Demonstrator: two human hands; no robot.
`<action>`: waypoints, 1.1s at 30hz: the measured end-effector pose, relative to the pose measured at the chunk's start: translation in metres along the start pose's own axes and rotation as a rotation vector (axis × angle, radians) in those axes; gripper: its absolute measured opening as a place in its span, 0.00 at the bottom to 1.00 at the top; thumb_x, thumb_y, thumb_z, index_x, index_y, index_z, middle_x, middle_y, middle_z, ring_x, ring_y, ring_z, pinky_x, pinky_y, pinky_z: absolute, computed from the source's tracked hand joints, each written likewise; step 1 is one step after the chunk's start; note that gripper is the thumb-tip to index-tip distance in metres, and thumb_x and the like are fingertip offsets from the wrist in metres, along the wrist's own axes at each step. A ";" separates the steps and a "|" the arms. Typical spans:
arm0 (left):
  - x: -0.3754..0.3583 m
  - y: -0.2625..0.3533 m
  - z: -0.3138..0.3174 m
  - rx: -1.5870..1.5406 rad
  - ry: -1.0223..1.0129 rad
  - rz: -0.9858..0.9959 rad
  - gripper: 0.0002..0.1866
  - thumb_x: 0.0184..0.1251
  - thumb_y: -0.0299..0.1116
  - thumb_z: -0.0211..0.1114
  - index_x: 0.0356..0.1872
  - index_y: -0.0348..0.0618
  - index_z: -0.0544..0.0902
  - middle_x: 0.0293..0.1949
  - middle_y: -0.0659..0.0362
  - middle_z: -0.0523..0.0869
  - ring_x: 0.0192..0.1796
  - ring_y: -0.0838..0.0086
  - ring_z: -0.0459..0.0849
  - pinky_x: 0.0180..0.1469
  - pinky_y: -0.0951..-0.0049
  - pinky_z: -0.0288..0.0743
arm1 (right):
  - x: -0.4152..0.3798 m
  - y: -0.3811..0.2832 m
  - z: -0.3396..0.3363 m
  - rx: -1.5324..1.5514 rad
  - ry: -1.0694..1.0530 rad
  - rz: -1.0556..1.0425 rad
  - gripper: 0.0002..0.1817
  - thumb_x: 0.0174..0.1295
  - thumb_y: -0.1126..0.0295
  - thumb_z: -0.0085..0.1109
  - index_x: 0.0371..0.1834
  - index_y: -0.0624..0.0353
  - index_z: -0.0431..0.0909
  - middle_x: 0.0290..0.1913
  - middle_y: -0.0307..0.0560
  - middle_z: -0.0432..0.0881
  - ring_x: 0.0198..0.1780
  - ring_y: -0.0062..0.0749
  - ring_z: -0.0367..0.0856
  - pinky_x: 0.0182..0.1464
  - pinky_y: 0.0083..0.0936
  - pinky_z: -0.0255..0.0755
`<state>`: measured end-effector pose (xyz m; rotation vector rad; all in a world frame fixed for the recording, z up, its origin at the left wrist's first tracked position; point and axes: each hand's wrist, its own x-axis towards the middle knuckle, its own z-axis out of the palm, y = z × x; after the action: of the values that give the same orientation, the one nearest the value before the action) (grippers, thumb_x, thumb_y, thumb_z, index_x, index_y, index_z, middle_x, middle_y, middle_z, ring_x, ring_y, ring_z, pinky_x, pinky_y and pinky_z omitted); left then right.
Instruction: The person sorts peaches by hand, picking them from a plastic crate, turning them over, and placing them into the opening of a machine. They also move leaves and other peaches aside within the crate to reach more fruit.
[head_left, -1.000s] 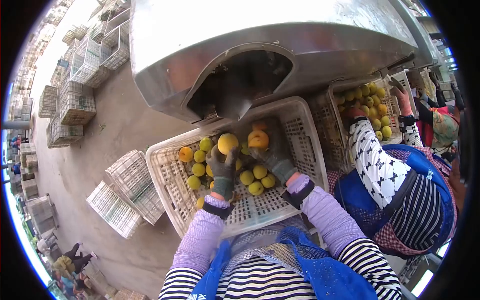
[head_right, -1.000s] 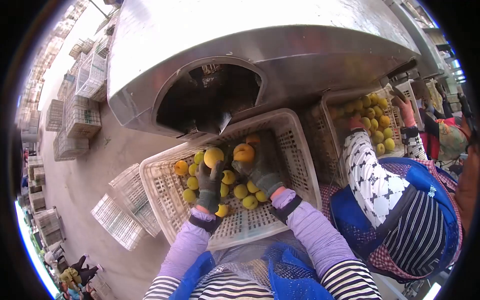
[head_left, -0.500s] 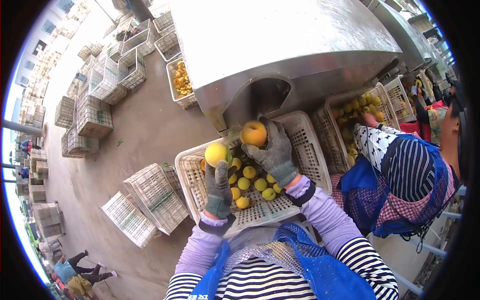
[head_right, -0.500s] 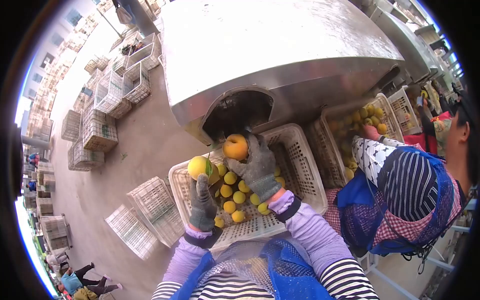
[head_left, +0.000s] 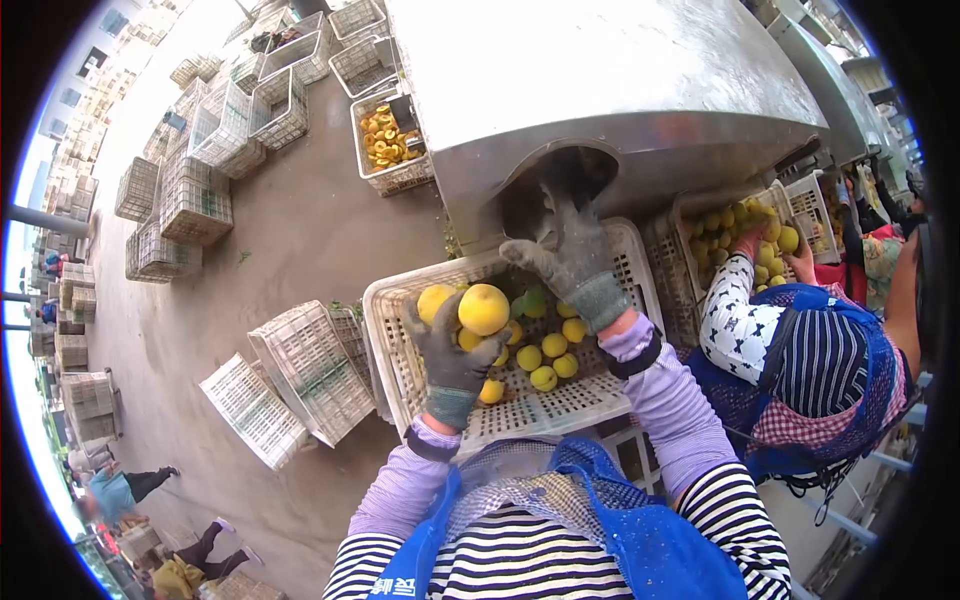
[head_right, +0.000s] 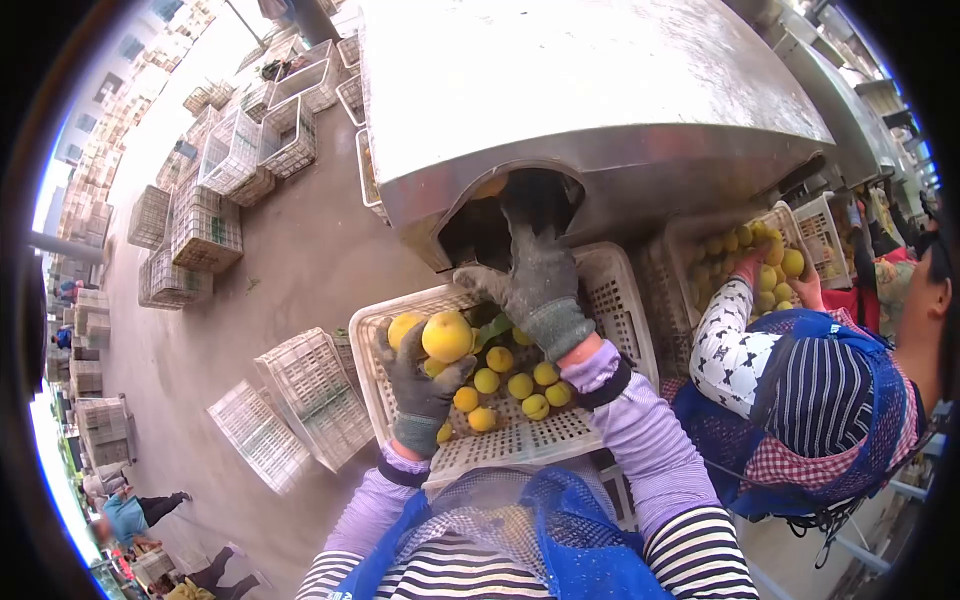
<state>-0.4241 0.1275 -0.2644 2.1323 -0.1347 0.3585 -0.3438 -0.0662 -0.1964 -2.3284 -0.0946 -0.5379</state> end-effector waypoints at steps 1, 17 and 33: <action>0.002 -0.002 0.003 0.065 0.005 0.073 0.36 0.48 0.49 0.82 0.59 0.46 0.81 0.66 0.41 0.69 0.69 0.46 0.66 0.74 0.46 0.58 | -0.014 -0.014 -0.021 0.131 -0.252 0.087 0.43 0.52 0.46 0.76 0.67 0.60 0.72 0.58 0.56 0.78 0.55 0.52 0.80 0.56 0.40 0.76; 0.022 0.027 -0.003 -1.415 -0.499 -0.718 0.15 0.67 0.34 0.59 0.51 0.39 0.81 0.51 0.49 0.83 0.54 0.63 0.84 0.55 0.64 0.81 | -0.063 0.001 -0.036 1.083 -0.368 0.462 0.30 0.65 0.55 0.66 0.64 0.61 0.71 0.58 0.46 0.76 0.58 0.30 0.76 0.65 0.29 0.71; 0.058 0.041 0.006 -0.727 -0.259 -0.116 0.22 0.57 0.23 0.72 0.55 0.34 0.79 0.51 0.44 0.85 0.50 0.53 0.86 0.50 0.59 0.83 | -0.025 -0.001 -0.021 0.435 -0.049 0.195 0.46 0.47 0.61 0.81 0.70 0.61 0.68 0.56 0.56 0.80 0.57 0.45 0.82 0.62 0.36 0.76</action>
<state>-0.3773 0.1019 -0.2171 1.4461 -0.2464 -0.0446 -0.3738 -0.0773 -0.1923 -1.9006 -0.0056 -0.3236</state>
